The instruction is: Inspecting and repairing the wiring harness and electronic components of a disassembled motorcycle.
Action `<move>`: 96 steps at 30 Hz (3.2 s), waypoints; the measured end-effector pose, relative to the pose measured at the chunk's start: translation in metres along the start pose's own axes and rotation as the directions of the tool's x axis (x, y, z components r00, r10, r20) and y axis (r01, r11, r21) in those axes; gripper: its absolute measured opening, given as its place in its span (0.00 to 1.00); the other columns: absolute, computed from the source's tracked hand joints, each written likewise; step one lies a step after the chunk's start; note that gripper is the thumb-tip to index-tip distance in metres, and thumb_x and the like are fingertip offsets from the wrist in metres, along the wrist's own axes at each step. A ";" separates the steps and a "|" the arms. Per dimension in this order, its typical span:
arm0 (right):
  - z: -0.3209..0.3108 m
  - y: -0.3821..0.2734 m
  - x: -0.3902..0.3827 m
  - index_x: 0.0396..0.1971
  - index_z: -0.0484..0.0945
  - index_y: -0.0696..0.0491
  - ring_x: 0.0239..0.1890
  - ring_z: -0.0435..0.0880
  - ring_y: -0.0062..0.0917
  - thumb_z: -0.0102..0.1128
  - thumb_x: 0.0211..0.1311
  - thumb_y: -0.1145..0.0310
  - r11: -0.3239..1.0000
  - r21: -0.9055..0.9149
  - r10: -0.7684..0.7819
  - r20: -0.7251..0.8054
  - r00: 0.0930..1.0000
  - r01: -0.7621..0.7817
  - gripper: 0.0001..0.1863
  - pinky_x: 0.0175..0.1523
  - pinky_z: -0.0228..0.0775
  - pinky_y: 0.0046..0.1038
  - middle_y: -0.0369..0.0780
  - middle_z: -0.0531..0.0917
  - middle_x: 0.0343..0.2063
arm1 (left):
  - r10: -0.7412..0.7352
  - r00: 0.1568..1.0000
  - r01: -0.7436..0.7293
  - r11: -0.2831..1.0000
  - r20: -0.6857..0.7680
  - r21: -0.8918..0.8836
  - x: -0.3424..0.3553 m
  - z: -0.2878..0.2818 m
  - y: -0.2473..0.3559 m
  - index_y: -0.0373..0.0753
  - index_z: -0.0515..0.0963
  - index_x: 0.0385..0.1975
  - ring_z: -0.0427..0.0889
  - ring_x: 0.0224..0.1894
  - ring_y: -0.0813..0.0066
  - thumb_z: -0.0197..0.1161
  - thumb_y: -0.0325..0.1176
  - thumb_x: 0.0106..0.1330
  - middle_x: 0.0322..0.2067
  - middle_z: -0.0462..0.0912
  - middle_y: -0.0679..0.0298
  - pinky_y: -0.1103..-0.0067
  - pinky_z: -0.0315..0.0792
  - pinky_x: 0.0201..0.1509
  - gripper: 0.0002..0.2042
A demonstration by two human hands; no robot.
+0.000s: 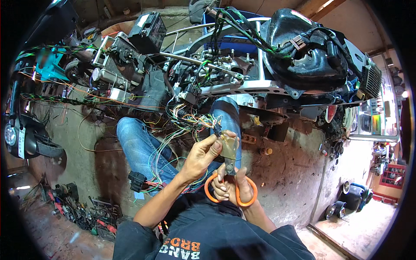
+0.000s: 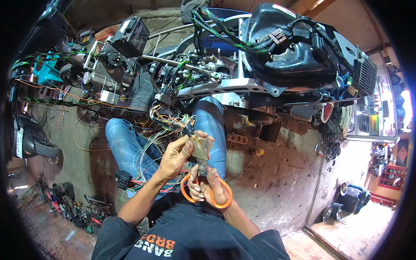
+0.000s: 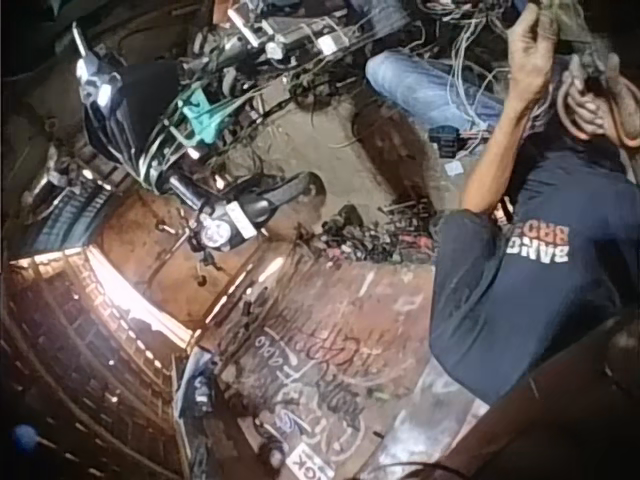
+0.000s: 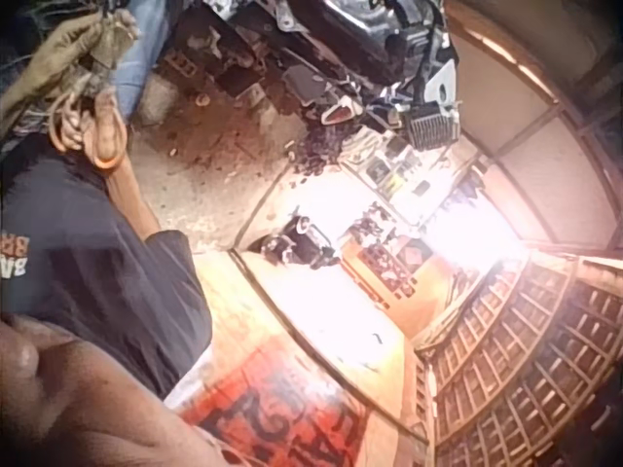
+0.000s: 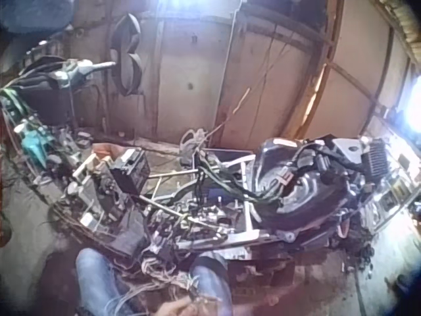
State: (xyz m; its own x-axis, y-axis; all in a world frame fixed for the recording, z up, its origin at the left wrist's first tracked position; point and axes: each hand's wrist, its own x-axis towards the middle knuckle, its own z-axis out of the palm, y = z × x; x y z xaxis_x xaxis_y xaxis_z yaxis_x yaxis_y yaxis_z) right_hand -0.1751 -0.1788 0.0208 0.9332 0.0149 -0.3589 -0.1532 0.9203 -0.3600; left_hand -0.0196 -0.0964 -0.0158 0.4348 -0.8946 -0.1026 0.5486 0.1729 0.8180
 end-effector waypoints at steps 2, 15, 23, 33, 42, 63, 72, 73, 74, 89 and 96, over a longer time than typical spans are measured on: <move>0.000 -0.008 0.000 0.46 0.71 0.55 0.23 0.64 0.12 0.59 0.65 0.34 0.955 -0.293 -0.079 -0.090 0.993 0.049 0.35 0.29 0.58 0.17 0.31 0.69 0.26 | 0.011 1.000 -0.009 0.992 -0.014 0.123 -0.001 -0.004 0.003 0.31 0.74 0.59 0.84 0.49 0.71 0.53 0.47 0.79 0.56 0.81 0.55 0.72 0.79 0.55 0.23; -0.005 -0.018 0.004 0.34 0.78 0.58 0.16 0.65 0.11 0.70 0.61 0.40 0.472 -0.881 -0.374 -0.170 0.912 0.029 0.30 0.21 0.56 0.19 0.27 0.70 0.16 | 0.063 0.997 -0.082 0.851 0.055 0.518 -0.005 -0.008 0.041 0.34 0.78 0.56 0.80 0.51 0.73 0.52 0.46 0.79 0.46 0.79 0.61 0.75 0.75 0.55 0.21; -0.011 -0.009 0.005 0.30 0.78 0.59 0.22 0.62 0.15 0.71 0.64 0.50 0.321 -0.945 -0.372 -0.183 0.910 -0.059 0.23 0.26 0.58 0.25 0.34 0.69 0.16 | -0.088 0.996 0.087 0.967 -0.008 0.238 -0.011 -0.011 0.028 0.37 0.74 0.64 0.78 0.56 0.75 0.46 0.48 0.81 0.53 0.80 0.63 0.75 0.71 0.63 0.24; -0.004 -0.003 0.016 0.32 0.78 0.56 0.14 0.67 0.11 0.65 0.64 0.38 0.740 -0.652 -0.394 -0.220 0.893 0.166 0.30 0.19 0.57 0.19 0.29 0.71 0.15 | -0.031 0.985 -0.071 0.820 0.167 0.568 -0.008 -0.008 0.019 0.34 0.76 0.60 0.76 0.57 0.71 0.45 0.47 0.82 0.52 0.77 0.61 0.73 0.69 0.64 0.23; -0.021 -0.028 0.001 0.34 0.79 0.58 0.14 0.70 0.09 0.67 0.63 0.39 0.500 -0.850 -0.556 -0.167 0.814 0.167 0.31 0.19 0.59 0.17 0.29 0.73 0.16 | -0.100 0.992 0.105 0.992 -0.073 0.067 -0.008 -0.005 0.013 0.33 0.72 0.63 0.79 0.39 0.81 0.40 0.58 0.80 0.47 0.82 0.62 0.81 0.76 0.41 0.32; -0.199 0.141 -0.152 0.47 0.79 0.55 0.39 0.85 0.55 0.63 0.62 0.67 -0.029 -0.597 -0.488 -0.691 0.533 -0.801 0.15 0.44 0.76 0.47 0.55 0.85 0.36 | -0.276 0.941 0.323 0.905 0.198 -0.276 0.016 -0.019 -0.005 0.30 0.47 0.76 0.83 0.54 0.49 0.43 0.41 0.78 0.54 0.75 0.50 0.58 0.84 0.52 0.32; -0.121 0.042 -0.087 0.49 0.81 0.56 0.47 0.86 0.48 0.59 0.68 0.66 0.031 -0.802 -0.632 -0.478 0.610 -0.596 0.14 0.52 0.78 0.40 0.53 0.86 0.44 | -0.315 0.931 0.352 0.908 0.188 -0.225 0.004 -0.015 -0.010 0.41 0.46 0.78 0.81 0.58 0.49 0.43 0.40 0.80 0.65 0.69 0.49 0.59 0.84 0.53 0.30; -0.086 0.022 -0.067 0.49 0.81 0.57 0.47 0.86 0.47 0.61 0.67 0.66 0.129 -0.887 -0.692 -0.401 0.600 -0.444 0.15 0.53 0.77 0.39 0.52 0.85 0.44 | -0.326 0.929 0.356 0.917 0.174 -0.181 0.002 -0.012 -0.007 0.42 0.47 0.78 0.80 0.59 0.49 0.44 0.40 0.80 0.66 0.68 0.50 0.60 0.84 0.53 0.30; -0.058 0.006 -0.049 0.50 0.80 0.58 0.47 0.85 0.45 0.63 0.66 0.66 0.208 -0.939 -0.759 -0.331 0.561 -0.273 0.16 0.54 0.76 0.39 0.51 0.84 0.44 | -0.344 0.927 0.365 0.919 0.152 -0.148 -0.001 -0.012 -0.010 0.43 0.51 0.77 0.78 0.61 0.55 0.43 0.40 0.81 0.68 0.67 0.53 0.61 0.84 0.53 0.28; -0.074 -0.009 -0.026 0.44 0.79 0.58 0.37 0.80 0.17 0.63 0.71 0.65 0.446 -0.889 -0.770 -0.440 0.462 -0.103 0.12 0.44 0.74 0.26 0.37 0.84 0.33 | -0.149 0.986 0.155 0.985 -0.072 0.082 -0.005 -0.028 -0.027 0.30 0.72 0.59 0.86 0.44 0.71 0.47 0.27 0.72 0.49 0.83 0.56 0.76 0.80 0.46 0.19; -0.175 -0.002 -0.084 0.52 0.80 0.59 0.49 0.84 0.31 0.64 0.67 0.68 0.005 -0.741 -0.782 -0.421 0.460 -0.671 0.17 0.51 0.77 0.31 0.46 0.83 0.48 | -0.253 0.962 0.228 0.951 -0.099 -0.209 -0.002 -0.019 -0.023 0.35 0.71 0.50 0.75 0.23 0.79 0.38 0.37 0.76 0.28 0.77 0.62 0.76 0.75 0.33 0.16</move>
State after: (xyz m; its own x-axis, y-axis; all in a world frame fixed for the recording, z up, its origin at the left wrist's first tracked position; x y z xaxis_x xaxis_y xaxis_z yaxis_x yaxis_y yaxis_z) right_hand -0.3105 -0.2503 -0.0994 0.4121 -0.8774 -0.2457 -0.8678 -0.2958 -0.3993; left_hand -0.0196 -0.0903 -0.0453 0.3510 -0.8637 -0.3616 0.7699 0.0463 0.6365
